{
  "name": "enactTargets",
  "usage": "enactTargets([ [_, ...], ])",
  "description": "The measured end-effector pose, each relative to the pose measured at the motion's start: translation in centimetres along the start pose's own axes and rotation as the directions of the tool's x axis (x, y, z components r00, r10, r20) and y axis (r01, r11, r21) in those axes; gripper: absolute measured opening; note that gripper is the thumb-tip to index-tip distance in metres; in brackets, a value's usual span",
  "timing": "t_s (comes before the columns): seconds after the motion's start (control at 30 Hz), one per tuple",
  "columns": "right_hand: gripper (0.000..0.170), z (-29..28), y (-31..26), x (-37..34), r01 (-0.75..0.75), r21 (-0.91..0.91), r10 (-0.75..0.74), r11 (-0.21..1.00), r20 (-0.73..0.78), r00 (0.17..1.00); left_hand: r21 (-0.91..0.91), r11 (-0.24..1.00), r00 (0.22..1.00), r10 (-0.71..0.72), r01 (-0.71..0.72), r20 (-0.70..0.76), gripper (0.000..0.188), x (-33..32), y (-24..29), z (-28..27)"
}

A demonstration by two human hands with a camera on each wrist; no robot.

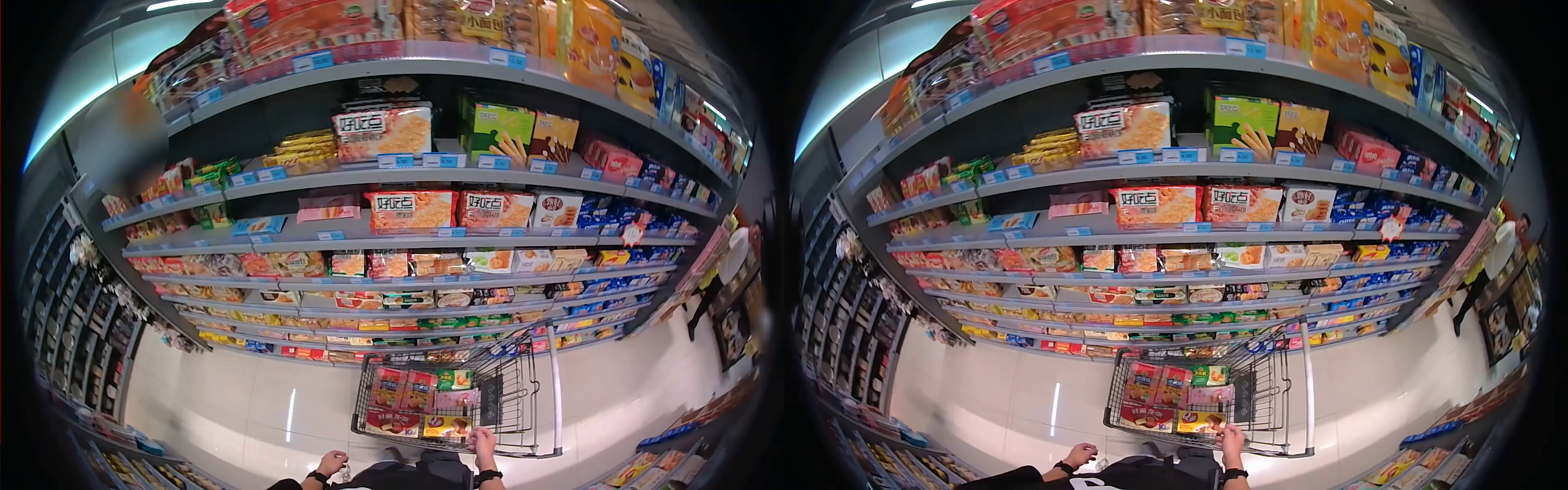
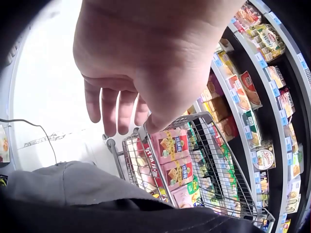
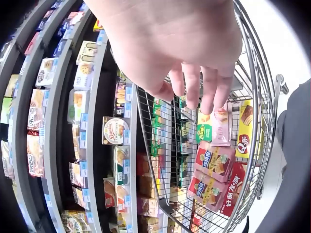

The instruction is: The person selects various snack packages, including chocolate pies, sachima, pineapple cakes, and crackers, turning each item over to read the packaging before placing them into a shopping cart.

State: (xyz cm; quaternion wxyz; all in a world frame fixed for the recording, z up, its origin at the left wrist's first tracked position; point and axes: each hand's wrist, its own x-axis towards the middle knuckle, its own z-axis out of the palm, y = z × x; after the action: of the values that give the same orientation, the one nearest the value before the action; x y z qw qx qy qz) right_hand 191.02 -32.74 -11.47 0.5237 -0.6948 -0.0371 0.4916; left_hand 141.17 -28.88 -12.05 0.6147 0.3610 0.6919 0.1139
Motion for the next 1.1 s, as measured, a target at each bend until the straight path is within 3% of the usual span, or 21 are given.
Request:
enactTargets([
  [0.2,0.022,-2.1,-0.2,-5.9,0.018,-0.106,-0.016,0.994,0.024,1.000,0.049,0.997,0.997,0.053,-0.056,0.056,0.041,-0.8,-1.2,-1.3],
  [0.3,0.029,-3.8,-0.1,-6.9,0.121,-0.351,-0.131,0.929,-0.004,0.991,0.029,0.995,0.995,0.099,-0.098,-0.010,0.041,-0.7,-1.4,-3.0],
  [0.47,0.036,-5.3,0.3,-7.0,0.200,-0.527,-0.228,0.826,0.011,0.974,0.054,0.978,0.969,0.207,-0.201,-0.134,0.039,0.6,-2.8,-5.5],
  [0.53,0.039,-5.2,0.5,-6.6,0.341,-0.665,-0.345,0.664,0.132,0.929,0.071,0.974,0.965,0.222,-0.213,-0.143,0.038,0.7,-2.1,-5.8],
  [0.57,0.039,-5.1,0.4,-6.8,0.339,-0.667,-0.346,0.664,0.128,0.930,0.064,0.968,0.955,0.249,-0.241,-0.160,0.039,0.4,-1.4,-5.8],
  [0.63,0.043,-2.6,-2.6,-9.0,0.461,-0.754,-0.381,0.467,0.299,0.875,0.055,0.962,0.946,0.274,-0.268,-0.176,0.039,0.5,0.0,-5.5],
  [0.67,0.043,-1.5,-3.6,-9.6,0.459,-0.756,-0.380,0.467,0.297,0.876,0.092,0.945,0.923,0.326,-0.314,-0.202,0.039,0.6,0.8,-5.2],
  [0.73,0.048,0.2,-5.6,-10.0,0.391,-0.781,-0.194,0.488,0.340,0.920,0.130,0.925,0.899,0.377,-0.356,-0.221,0.039,0.8,2.9,-4.5],
  [0.77,0.050,0.6,-6.1,-9.5,0.417,-0.800,-0.168,0.432,0.382,0.909,0.126,0.909,0.880,0.416,-0.397,-0.229,0.038,0.1,4.9,-4.2],
  [0.93,0.053,3.2,-9.3,-7.2,0.470,-0.805,-0.178,0.363,0.435,0.883,0.121,0.842,0.815,0.539,-0.525,-0.215,0.037,-1.4,15.8,-3.6],
  [1.0,0.053,5.2,-11.7,-6.7,0.537,-0.773,-0.261,0.338,0.471,0.843,0.141,0.741,0.706,0.669,-0.656,-0.234,0.037,-0.2,20.1,-3.2],
  [1.07,0.050,7.4,-14.2,-6.0,0.559,-0.764,-0.250,0.323,0.501,0.829,0.206,0.694,0.651,0.720,-0.690,-0.241,0.036,-0.2,25.9,-2.9],
  [1.1,0.049,8.1,-14.8,-4.8,0.596,-0.698,-0.260,0.396,0.537,0.802,0.183,0.653,0.611,0.754,-0.735,-0.240,0.036,-1.1,29.2,-2.6],
])
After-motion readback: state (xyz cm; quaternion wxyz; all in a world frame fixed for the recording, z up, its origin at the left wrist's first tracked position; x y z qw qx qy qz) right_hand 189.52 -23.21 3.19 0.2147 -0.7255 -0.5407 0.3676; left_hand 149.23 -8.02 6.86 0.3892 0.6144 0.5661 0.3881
